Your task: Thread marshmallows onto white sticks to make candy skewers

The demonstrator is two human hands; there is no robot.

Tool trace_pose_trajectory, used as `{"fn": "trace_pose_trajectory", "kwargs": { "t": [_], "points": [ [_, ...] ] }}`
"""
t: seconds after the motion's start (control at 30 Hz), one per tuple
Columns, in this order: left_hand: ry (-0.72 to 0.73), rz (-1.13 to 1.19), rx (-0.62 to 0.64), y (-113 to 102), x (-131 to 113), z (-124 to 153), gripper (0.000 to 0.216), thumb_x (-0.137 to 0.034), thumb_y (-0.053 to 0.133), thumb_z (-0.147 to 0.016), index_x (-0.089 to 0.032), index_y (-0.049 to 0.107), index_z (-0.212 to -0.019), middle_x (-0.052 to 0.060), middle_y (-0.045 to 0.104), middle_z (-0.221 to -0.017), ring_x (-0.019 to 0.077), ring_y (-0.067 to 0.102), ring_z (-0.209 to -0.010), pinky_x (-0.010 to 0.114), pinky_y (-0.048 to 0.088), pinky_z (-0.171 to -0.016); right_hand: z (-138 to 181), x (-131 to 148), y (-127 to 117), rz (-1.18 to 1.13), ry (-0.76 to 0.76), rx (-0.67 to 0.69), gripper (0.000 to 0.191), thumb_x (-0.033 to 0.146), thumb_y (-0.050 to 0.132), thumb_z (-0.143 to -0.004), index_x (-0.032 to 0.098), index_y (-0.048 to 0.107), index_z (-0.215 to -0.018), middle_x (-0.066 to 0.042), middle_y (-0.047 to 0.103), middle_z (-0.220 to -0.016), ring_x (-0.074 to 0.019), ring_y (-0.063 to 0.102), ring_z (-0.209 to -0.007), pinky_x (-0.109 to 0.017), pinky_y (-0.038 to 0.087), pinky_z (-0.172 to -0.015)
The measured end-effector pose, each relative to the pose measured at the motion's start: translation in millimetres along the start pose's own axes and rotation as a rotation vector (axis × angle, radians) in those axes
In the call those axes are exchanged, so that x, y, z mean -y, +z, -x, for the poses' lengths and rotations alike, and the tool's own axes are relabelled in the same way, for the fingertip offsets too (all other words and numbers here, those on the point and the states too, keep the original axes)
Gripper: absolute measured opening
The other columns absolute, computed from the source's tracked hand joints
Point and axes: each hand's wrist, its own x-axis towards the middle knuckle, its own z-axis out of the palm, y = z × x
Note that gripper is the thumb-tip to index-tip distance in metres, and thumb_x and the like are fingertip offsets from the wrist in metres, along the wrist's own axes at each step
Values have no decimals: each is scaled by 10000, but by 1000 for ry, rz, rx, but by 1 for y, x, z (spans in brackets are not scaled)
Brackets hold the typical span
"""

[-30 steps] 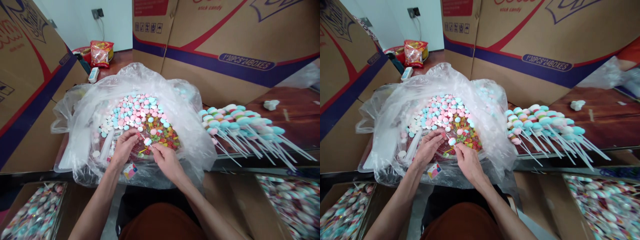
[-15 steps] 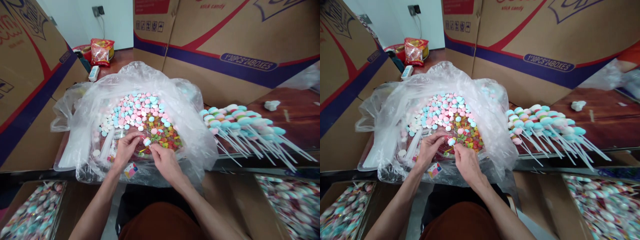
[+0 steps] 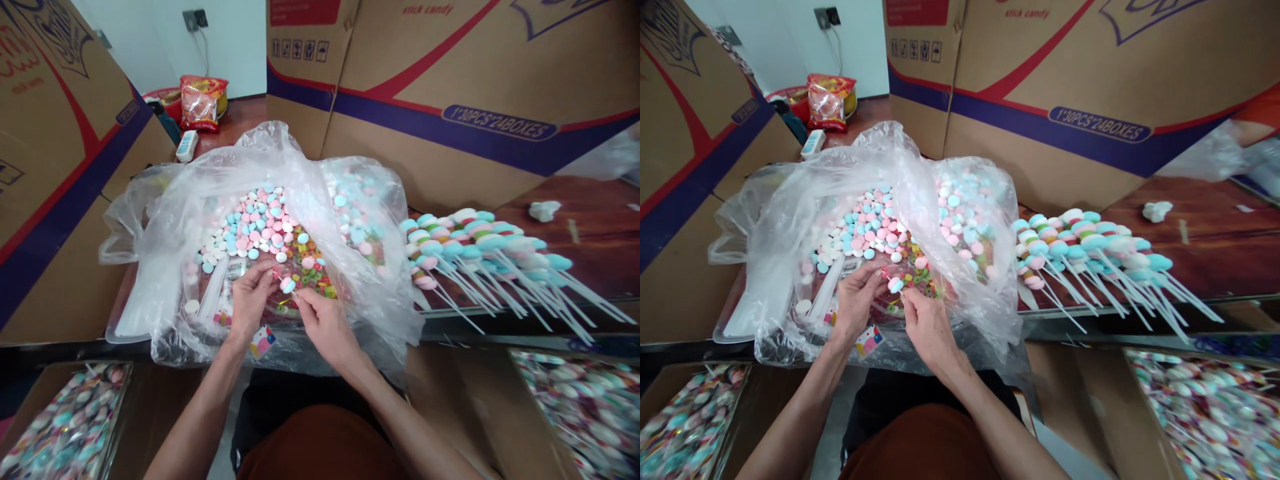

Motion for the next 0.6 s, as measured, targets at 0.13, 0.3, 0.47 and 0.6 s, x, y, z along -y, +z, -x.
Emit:
{"fn": "trace_pose_trajectory", "kwargs": {
  "t": [0.13, 0.3, 0.47, 0.6],
  "points": [
    [-18, -25, -19, -2, 0, 1, 262, -381, 767, -774, -169, 726, -922, 45, 749, -958, 142, 707, -832, 250, 586, -756, -2, 0, -1, 29, 15, -2, 289, 290, 422, -965, 196, 612, -769, 3, 571, -626, -141, 501, -578, -238, 363, -590],
    [-113, 113, -20, -3, -4, 0, 295, -340, 827, -708, -181, 642, -874, 13, 734, -879, 141, 707, -831, 251, 571, -749, -1, 1, 0, 36, 6, -31, 299, 294, 412, -965, 205, 577, -732, 13, 548, -601, -137, 494, -550, -238, 353, -569],
    [-215, 196, 11, 3, -3, 7, 368, -301, 847, -682, -196, 575, -906, 8, 722, -893, 144, 700, -871, 263, 555, -785, -1, 2, 5, 39, 4, -75, 272, 289, 398, -958, 215, 535, -735, 7, 553, -597, -143, 499, -536, -248, 344, -561],
    [-213, 129, 85, 8, 0, 15, 356, -332, 830, -709, -194, 571, -911, -17, 685, -832, 105, 661, -791, 219, 534, -735, -5, 0, 5, -11, 47, -102, 284, 312, 408, -957, 224, 494, -701, 6, 542, -575, -147, 483, -523, -257, 331, -545]
  ]
}}
